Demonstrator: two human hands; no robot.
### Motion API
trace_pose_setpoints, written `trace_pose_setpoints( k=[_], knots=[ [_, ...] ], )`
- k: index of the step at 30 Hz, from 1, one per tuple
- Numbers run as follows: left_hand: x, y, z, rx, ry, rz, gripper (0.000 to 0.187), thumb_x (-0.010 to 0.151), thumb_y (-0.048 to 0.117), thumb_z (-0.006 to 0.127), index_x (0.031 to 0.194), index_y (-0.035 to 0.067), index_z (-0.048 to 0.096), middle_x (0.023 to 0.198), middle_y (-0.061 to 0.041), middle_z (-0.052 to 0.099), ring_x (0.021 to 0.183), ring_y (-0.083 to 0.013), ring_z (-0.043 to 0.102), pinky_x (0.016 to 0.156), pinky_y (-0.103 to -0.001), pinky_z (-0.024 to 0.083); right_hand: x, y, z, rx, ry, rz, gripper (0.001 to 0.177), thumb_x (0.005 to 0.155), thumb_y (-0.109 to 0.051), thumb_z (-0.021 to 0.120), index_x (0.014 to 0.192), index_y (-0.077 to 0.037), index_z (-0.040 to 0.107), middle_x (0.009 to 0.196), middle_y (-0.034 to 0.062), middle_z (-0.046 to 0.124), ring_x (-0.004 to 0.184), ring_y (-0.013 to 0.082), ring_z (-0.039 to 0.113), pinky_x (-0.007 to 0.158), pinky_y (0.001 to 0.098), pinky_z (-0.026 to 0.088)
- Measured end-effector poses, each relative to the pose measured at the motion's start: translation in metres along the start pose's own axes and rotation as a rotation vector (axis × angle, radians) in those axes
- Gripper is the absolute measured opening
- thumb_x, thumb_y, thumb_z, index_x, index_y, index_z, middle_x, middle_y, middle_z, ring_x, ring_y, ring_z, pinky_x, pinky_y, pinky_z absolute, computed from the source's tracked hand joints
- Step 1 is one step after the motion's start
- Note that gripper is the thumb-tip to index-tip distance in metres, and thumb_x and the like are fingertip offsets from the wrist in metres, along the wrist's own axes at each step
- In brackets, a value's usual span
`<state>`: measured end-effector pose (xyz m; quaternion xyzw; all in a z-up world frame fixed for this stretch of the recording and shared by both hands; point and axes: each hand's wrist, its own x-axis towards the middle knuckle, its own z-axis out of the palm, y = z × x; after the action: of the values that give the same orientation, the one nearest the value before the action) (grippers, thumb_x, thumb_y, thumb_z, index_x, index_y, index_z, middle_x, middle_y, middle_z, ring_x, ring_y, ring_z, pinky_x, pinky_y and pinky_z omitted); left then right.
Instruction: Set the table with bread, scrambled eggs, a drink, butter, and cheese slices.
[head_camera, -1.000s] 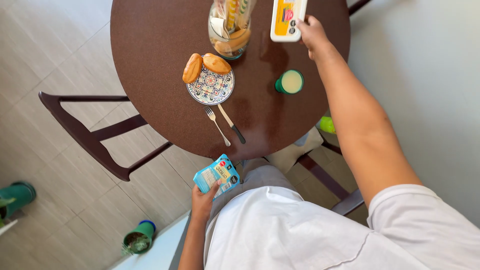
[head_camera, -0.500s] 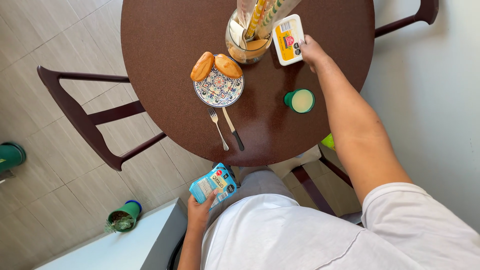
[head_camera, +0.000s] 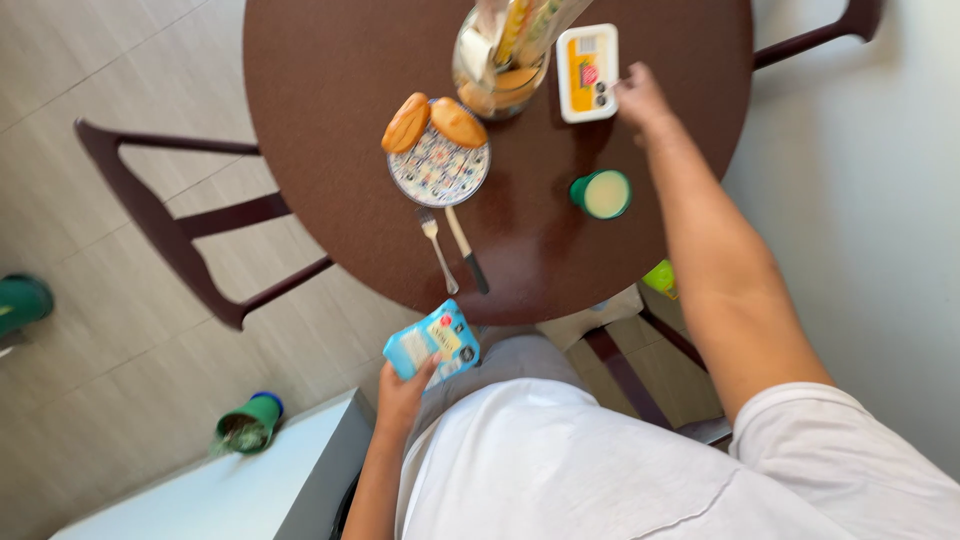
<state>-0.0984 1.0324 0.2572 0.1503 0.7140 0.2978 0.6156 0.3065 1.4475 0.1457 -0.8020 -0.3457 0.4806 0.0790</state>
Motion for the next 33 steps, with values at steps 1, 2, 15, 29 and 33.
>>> trace_pose_setpoints(
  k=[1,2,15,29,33],
  knots=[
    [0.001,0.003,0.000,0.000,0.012,-0.002,0.038,0.086,0.019,0.080,0.117,0.000,0.071,0.109,-0.011,0.077,0.098,-0.0177,0.072,0.086,-0.034,0.057,-0.017,-0.001,-0.004,-0.001,-0.012,-0.002,0.064,0.101,-0.038,0.057,0.157,-0.022,0.028,0.150,0.0064,0.046,0.130,0.0290,0.049,0.098,0.0570,0.045],
    [0.001,0.007,0.000,-0.013,0.003,0.022,0.038,0.087,0.020,0.080,0.118,0.000,0.070,0.110,-0.011,0.077,0.099,-0.0174,0.071,0.087,-0.033,0.057,-0.035,-0.002,-0.008,0.095,0.068,-0.064,0.063,0.101,-0.036,0.057,0.156,-0.021,0.030,0.151,0.0057,0.046,0.132,0.0272,0.049,0.098,0.0543,0.046],
    [0.054,0.046,0.043,-0.142,-0.323,0.109,0.046,0.086,0.022,0.082,0.122,0.000,0.066,0.114,-0.010,0.075,0.104,-0.0183,0.072,0.093,-0.035,0.058,-0.314,0.105,0.128,0.453,-0.424,-0.264,0.050,0.097,-0.038,0.065,0.141,-0.020,0.048,0.131,-0.0017,0.061,0.126,0.0125,0.055,0.106,0.0351,0.043],
    [0.136,0.022,0.034,0.103,-0.286,0.246,0.044,0.102,0.046,0.061,0.122,0.007,0.067,0.090,-0.003,0.065,0.082,-0.0132,0.061,0.073,-0.030,0.051,-0.190,0.115,0.189,1.294,-0.147,-0.028,0.035,0.099,-0.027,0.071,0.128,-0.012,0.059,0.119,0.0051,0.067,0.102,0.0172,0.065,0.085,0.0338,0.059],
    [0.140,-0.062,-0.041,0.512,-0.134,0.457,0.040,0.096,0.037,0.069,0.112,0.001,0.069,0.100,-0.014,0.074,0.090,-0.0223,0.071,0.079,-0.038,0.056,-0.131,0.109,0.206,1.246,0.051,0.024,0.035,0.098,-0.027,0.067,0.130,-0.017,0.054,0.122,0.0041,0.066,0.106,0.0192,0.065,0.086,0.0372,0.060]
  ],
)
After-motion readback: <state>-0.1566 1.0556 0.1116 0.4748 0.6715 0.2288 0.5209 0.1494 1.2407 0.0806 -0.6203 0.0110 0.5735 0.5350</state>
